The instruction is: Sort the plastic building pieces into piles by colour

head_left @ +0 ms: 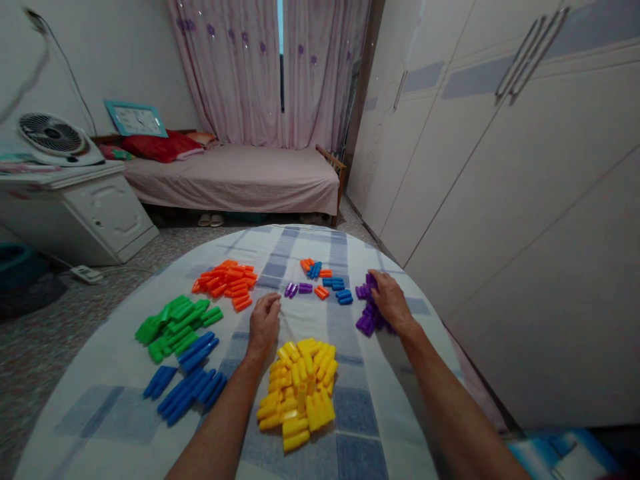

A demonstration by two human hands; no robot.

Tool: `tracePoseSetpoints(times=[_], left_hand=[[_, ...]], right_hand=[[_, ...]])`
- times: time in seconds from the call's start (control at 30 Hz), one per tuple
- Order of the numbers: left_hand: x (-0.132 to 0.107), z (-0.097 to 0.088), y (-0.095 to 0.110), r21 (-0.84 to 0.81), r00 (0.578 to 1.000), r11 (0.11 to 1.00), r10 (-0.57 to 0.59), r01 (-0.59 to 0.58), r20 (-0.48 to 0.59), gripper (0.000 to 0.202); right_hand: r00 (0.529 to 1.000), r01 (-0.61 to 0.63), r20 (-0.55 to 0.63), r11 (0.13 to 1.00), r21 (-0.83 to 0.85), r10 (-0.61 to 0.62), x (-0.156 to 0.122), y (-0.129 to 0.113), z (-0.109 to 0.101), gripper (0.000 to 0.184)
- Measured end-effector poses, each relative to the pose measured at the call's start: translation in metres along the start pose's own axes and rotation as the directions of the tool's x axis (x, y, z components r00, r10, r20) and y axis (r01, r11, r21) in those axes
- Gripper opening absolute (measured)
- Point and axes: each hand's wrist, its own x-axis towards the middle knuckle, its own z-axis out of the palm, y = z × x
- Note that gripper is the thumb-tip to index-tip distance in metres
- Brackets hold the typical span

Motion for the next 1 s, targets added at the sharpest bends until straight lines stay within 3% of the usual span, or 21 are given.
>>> tracePoseSetpoints(times=[0.13,0.3,0.57,0.73,0.9,1.0], left_hand=[[0.0,-0.001,-0.001,0.02,1.0,1.0,0.015,-0.015,0.021,0.024],[0.001,-0.001,-0.004,0.034,1.0,0.999,0.027,-0.027,0.012,0.023],[-0.001,0.0,0.0,0.064,0.998,0.996,0.055,-0.056,0.016,0.023],[-0.002,0.0,0.005,0.114,0.997,0.991,0.067,-0.069,0.025,0.025],[-0.002,0.0,0.006,0.138,0.997,0.988,0.07,-0.074,0.037,0.026],[-0.002,-0.001,0.007,0.134,0.996,0.988,0.073,-0.078,0.042,0.026]], right_hand=[[0.997,-0.06,0.042,0.996,-0.062,0.062,-0.004,0.02,0.003,0.041],[0.993,-0.062,0.097,0.996,-0.06,0.067,-0.01,0.024,0.012,0.038],[0.999,-0.053,-0.011,0.997,-0.049,0.052,-0.013,0.018,0.011,0.035],[0.994,0.077,-0.084,0.996,0.047,-0.073,-0.013,-0.012,0.016,0.032],[0.951,0.301,0.012,0.933,0.198,-0.309,-0.011,-0.066,0.043,0.038],[0.922,0.355,0.091,0.915,0.192,-0.376,-0.002,-0.096,0.061,0.044]])
